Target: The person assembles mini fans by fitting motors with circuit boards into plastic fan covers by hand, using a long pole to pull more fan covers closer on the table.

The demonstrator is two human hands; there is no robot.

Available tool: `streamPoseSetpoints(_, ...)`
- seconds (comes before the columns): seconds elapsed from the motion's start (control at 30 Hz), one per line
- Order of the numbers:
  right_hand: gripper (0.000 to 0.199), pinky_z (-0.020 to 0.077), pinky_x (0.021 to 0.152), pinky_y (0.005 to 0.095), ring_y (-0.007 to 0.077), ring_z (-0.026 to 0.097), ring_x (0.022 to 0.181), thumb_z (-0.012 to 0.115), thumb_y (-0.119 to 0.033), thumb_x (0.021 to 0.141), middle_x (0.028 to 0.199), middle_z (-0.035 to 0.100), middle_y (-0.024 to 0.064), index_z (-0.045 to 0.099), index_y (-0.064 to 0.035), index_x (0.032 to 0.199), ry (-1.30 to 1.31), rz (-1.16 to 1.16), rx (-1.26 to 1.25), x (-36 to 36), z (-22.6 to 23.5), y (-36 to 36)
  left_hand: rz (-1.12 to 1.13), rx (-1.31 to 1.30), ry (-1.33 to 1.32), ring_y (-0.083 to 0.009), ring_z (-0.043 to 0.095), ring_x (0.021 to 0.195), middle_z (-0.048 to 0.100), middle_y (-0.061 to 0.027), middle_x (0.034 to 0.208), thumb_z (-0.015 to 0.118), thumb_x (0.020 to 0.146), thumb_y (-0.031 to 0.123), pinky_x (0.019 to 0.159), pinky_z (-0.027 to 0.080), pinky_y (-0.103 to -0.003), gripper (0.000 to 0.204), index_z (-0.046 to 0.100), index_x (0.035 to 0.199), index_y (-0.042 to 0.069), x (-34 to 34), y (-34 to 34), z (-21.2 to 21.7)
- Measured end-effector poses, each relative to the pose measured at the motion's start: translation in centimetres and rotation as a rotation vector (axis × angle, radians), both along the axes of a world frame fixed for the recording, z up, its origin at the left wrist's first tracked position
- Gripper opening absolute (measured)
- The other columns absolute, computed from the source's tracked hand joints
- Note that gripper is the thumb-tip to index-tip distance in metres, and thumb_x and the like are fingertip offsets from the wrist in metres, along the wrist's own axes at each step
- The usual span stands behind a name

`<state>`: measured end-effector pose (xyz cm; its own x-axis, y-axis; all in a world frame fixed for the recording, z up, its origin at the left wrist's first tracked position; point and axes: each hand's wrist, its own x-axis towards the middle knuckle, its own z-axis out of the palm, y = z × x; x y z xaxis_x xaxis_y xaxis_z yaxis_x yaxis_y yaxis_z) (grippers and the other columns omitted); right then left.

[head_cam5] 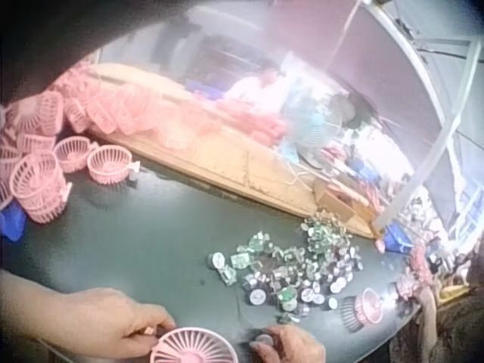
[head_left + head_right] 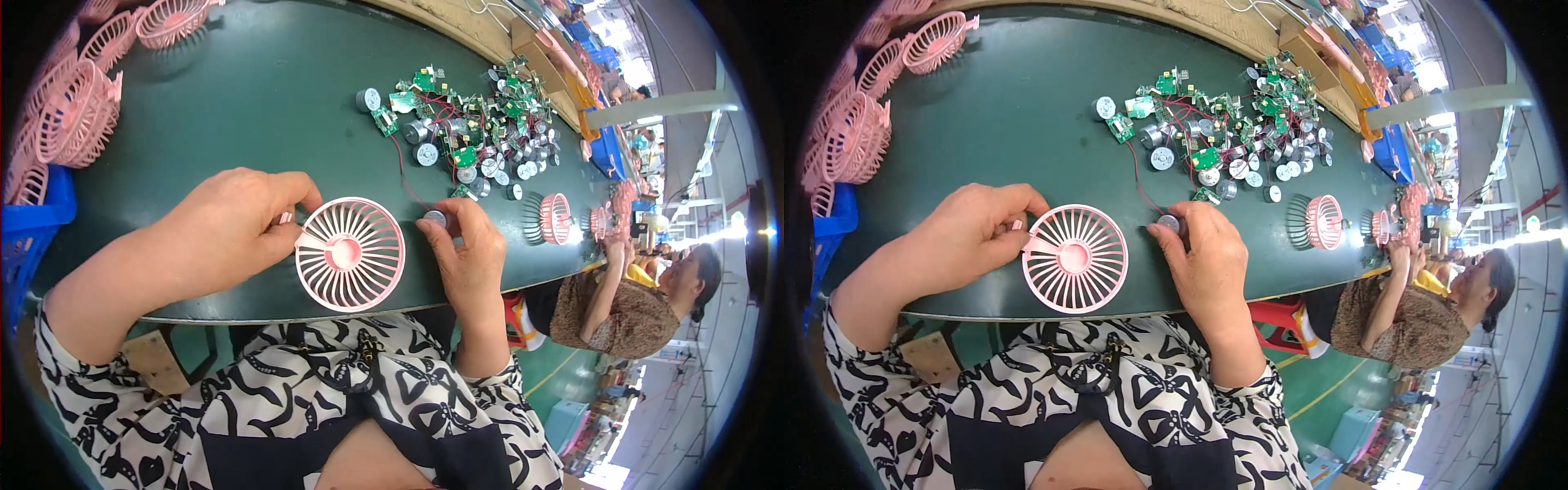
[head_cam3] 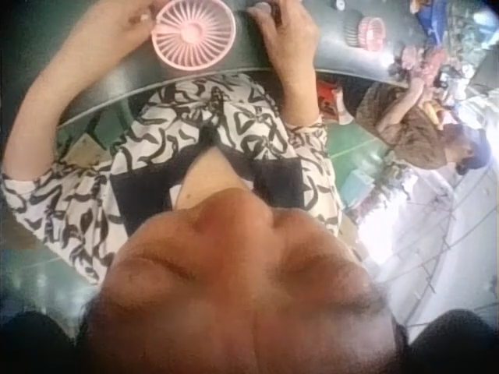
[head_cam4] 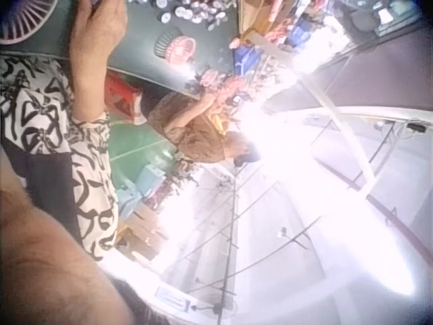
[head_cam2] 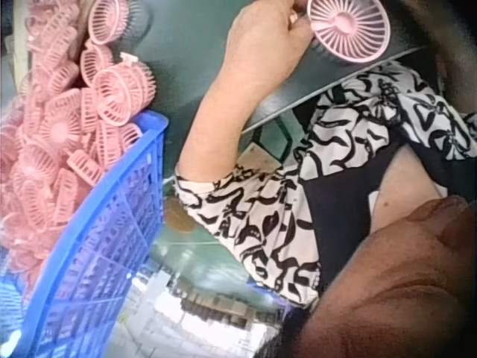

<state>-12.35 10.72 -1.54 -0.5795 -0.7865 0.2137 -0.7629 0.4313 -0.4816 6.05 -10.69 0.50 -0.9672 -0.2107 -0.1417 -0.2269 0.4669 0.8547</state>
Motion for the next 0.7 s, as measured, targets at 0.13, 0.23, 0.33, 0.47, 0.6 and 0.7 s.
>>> streamPoseSetpoints(0.13,0.028,0.0485,0.064,0.0392,0.0277,0.062,0.072,0.081,-0.016,0.076,0.081,0.062,0.0104,0.065,-0.004,0.096,0.155,0.032,0.046,0.0,0.5,0.2,0.012,-0.018,0.016,-0.0161,0.045,0.05,0.049,-0.0077,0.059,0.058,0.082,0.002,0.049,0.036,-0.032,0.025,0.063,0.106,-0.001,0.6,0.1,-0.3)
streamPoseSetpoints(0.23,0.026,0.0494,0.065,0.0386,0.0276,0.062,0.072,0.081,-0.011,0.075,0.081,0.062,0.0109,0.065,-0.0034,0.095,0.115,0.059,0.049,0.4,1.3,-0.2,0.002,-0.067,0.045,-0.0195,0.05,0.051,0.052,-0.0096,0.061,0.058,0.083,0.004,0.05,0.038,-0.034,0.024,0.063,0.106,-0.001,0.6,0.1,-0.7)
streamPoseSetpoints(0.33,0.028,0.049,0.064,0.0384,0.0277,0.061,0.072,0.08,-0.005,0.072,0.082,0.063,0.0108,0.066,-0.0018,0.095,0.149,0.171,-0.07,1.5,2.7,-0.8,-0.011,-0.097,0.101,-0.0271,0.057,0.056,0.058,-0.0134,0.066,0.059,0.084,0.006,0.054,0.043,-0.038,0.024,0.062,0.107,0.0,0.3,0.3,-1.0)
streamPoseSetpoints(0.47,0.031,0.0448,0.066,0.036,0.0254,0.058,0.075,0.08,-0.013,0.072,0.083,0.061,0.0062,0.065,-0.0066,0.098,0.244,0.489,0.0,3.5,3.8,-2.3,-0.007,-0.112,0.101,-0.0296,0.059,0.06,0.061,-0.0137,0.068,0.058,0.084,0.007,0.057,0.044,-0.04,0.023,0.062,0.106,0.002,0.2,0.6,-1.1)
streamPoseSetpoints(0.6,0.029,0.0425,0.064,0.0351,0.0229,0.056,0.078,0.077,-0.016,0.073,0.086,0.058,0.004,0.066,-0.0084,0.099,0.302,0.552,0.063,4.5,3.0,-3.1,0.02,-0.132,0.076,-0.0314,0.061,0.062,0.062,-0.0142,0.069,0.058,0.084,0.007,0.058,0.046,-0.042,0.022,0.062,0.106,0.003,0.2,1.0,-1.3)
streamPoseSetpoints(0.7,0.03,0.0443,0.065,0.0363,0.0244,0.057,0.077,0.077,-0.013,0.072,0.085,0.059,0.0053,0.067,-0.0078,0.1,0.3,0.542,0.085,5.1,3.0,-3.6,0.025,-0.193,0.135,-0.0339,0.062,0.066,0.063,-0.0149,0.072,0.059,0.084,0.008,0.059,0.047,-0.044,0.021,0.062,0.105,0.003,0.4,0.9,-1.7)
